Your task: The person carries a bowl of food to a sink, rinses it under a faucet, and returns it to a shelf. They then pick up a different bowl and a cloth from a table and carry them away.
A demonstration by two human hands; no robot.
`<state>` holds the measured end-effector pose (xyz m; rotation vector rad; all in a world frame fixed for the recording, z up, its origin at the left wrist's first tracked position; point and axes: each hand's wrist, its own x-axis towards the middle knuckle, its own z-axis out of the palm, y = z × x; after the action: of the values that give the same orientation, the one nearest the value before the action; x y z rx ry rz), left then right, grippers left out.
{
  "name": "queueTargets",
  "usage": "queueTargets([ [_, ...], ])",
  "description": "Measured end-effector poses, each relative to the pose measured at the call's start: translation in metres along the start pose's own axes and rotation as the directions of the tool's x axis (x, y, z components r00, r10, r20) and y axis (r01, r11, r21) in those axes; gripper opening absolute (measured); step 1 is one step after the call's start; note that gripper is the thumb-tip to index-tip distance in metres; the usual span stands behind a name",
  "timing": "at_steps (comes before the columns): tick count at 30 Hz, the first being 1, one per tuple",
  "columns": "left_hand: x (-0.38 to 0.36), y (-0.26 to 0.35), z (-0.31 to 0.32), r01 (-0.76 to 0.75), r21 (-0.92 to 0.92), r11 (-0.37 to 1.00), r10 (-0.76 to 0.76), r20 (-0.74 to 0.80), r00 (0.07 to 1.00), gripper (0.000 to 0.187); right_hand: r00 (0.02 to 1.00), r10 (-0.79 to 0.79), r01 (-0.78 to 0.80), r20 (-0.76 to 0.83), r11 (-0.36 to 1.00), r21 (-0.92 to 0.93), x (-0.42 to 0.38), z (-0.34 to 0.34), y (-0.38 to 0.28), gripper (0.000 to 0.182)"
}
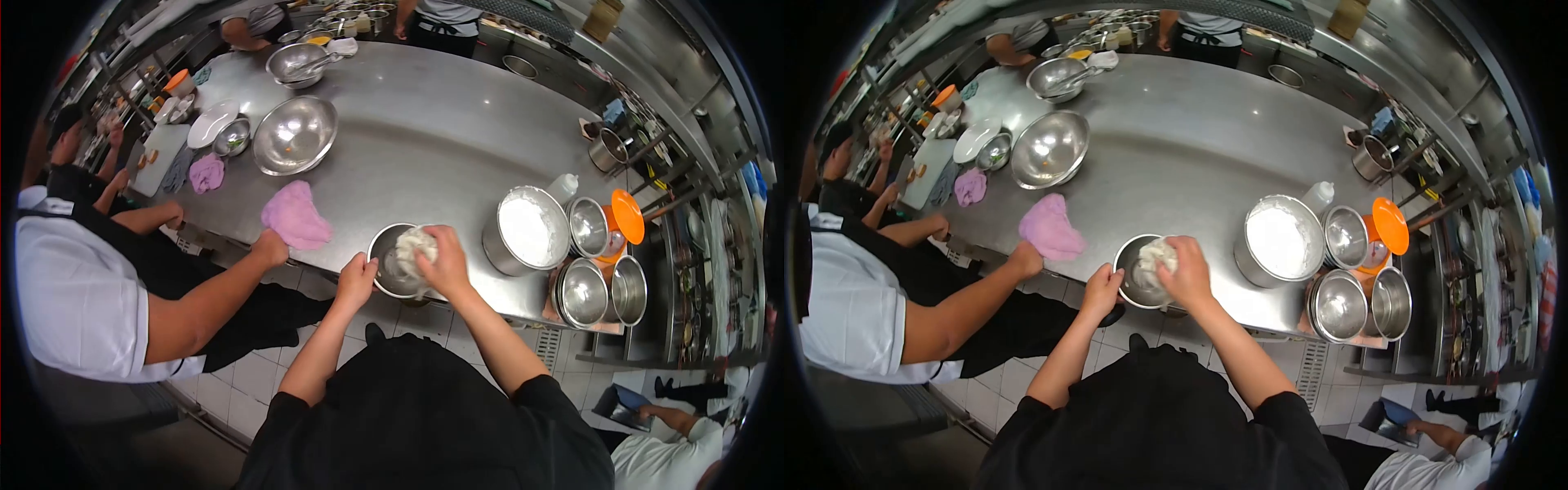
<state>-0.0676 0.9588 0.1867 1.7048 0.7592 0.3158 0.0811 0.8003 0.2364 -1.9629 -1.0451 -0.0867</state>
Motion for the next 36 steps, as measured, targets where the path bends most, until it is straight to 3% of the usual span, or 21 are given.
queueTargets([
  [4,0.026,-0.014,0.02,-0.191,0.21,0.959,0.194,0.007,0.981,0.031,0.992,0.018,0.018,0.122,0.958,-0.286,-0.011,0.052,0.019,0.049],
  [6,0.034,-0.021,0.018,-0.369,0.307,0.877,0.401,-0.044,0.915,0.031,0.976,0.016,0.003,0.217,0.996,-0.088,-0.005,0.064,0.024,0.046],
  [8,0.036,-0.016,0.013,-0.389,0.336,0.857,0.426,-0.04,0.904,0.031,0.952,-0.003,0.0,0.307,1.0,0.009,0.001,0.063,0.033,0.043],
  [10,0.039,-0.014,0.015,-0.373,0.285,0.883,0.408,-0.072,0.91,0.03,0.806,0.028,-0.176,0.591,0.965,0.194,0.01,0.051,0.028,0.042],
  [11,0.041,-0.013,0.017,-0.376,0.279,0.884,0.409,-0.069,0.91,0.03,0.709,0.106,-0.306,0.697,0.937,0.169,0.013,0.04,0.026,0.038],
  [12,0.044,-0.014,0.019,-0.408,0.314,0.857,0.445,-0.054,0.894,0.03,0.709,0.114,-0.31,0.696,0.937,0.162,0.022,0.022,0.02,0.038],
  [14,0.046,-0.012,0.023,-0.436,0.342,0.832,0.474,-0.031,0.88,0.029,0.342,0.101,-0.349,0.934,0.937,0.027,0.04,-0.018,0.014,0.033],
  [17,0.057,0.005,0.016,-0.44,0.409,0.8,0.485,-0.007,0.875,0.022,0.371,0.234,-0.254,0.899,0.956,-0.144,0.053,-0.079,0.001,0.029],
  [19,0.065,0.007,0.012,-0.431,0.416,0.801,0.469,0.014,0.883,0.022,0.514,0.364,-0.399,0.777,0.903,-0.159,0.061,-0.107,-0.007,0.031],
  [20,0.069,0.009,0.011,-0.425,0.429,0.797,0.454,0.038,0.89,0.022,0.518,0.367,-0.4,0.773,0.902,-0.161,0.062,-0.109,-0.013,0.031],
  [22,0.07,0.012,0.014,-0.428,0.438,0.79,0.448,0.064,0.892,0.022,0.763,0.409,-0.422,0.5,0.902,-0.093,0.057,-0.098,-0.028,0.03],
  [23,0.069,0.015,0.016,-0.443,0.416,0.794,0.458,0.069,0.886,0.023,0.892,0.296,-0.294,0.343,0.954,-0.058,0.05,-0.077,-0.025,0.031],
  [25,0.067,0.016,0.023,-0.458,0.392,0.798,0.467,0.078,0.881,0.024,0.998,-0.02,0.024,0.052,0.997,-0.079,0.032,-0.013,0.006,0.034],
  [26,0.066,0.016,0.026,-0.47,0.392,0.791,0.482,0.074,0.873,0.023,0.998,-0.019,0.023,0.052,0.996,-0.081,0.02,0.011,0.014,0.034],
  [28,0.066,0.013,0.027,-0.479,0.393,0.785,0.499,0.057,0.865,0.023,0.998,-0.05,0.06,0.036,0.932,-0.359,0.005,0.041,0.017,0.04],
  [29,0.067,0.011,0.025,-0.464,0.398,0.791,0.488,0.048,0.872,0.023,0.997,-0.06,0.071,0.042,0.932,-0.357,0.008,0.043,0.02,0.04],
  [31,0.068,0.004,0.021,-0.44,0.408,0.8,0.468,0.033,0.883,0.023,0.934,0.139,-0.023,0.329,0.943,-0.333,0.008,0.041,0.019,0.044],
  [32,0.065,0.0,0.021,-0.433,0.407,0.804,0.464,0.026,0.885,0.023,0.932,0.135,-0.017,0.337,0.943,-0.332,0.009,0.036,0.021,0.044],
  [34,0.062,-0.001,0.023,-0.383,0.425,0.82,0.411,0.027,0.911,0.023,0.659,0.192,-0.14,0.727,0.981,-0.132,0.023,0.018,0.031,0.042],
  [35,0.059,-0.001,0.024,-0.368,0.418,0.83,0.399,0.016,0.917,0.023,0.604,0.135,-0.221,0.785,0.975,0.002,0.026,0.007,0.033,0.041],
  [36,0.058,-0.001,0.021,-0.355,0.419,0.836,0.395,-0.011,0.918,0.023,0.572,0.207,-0.353,0.794,0.935,0.011,0.031,-0.01,0.022,0.041],
])
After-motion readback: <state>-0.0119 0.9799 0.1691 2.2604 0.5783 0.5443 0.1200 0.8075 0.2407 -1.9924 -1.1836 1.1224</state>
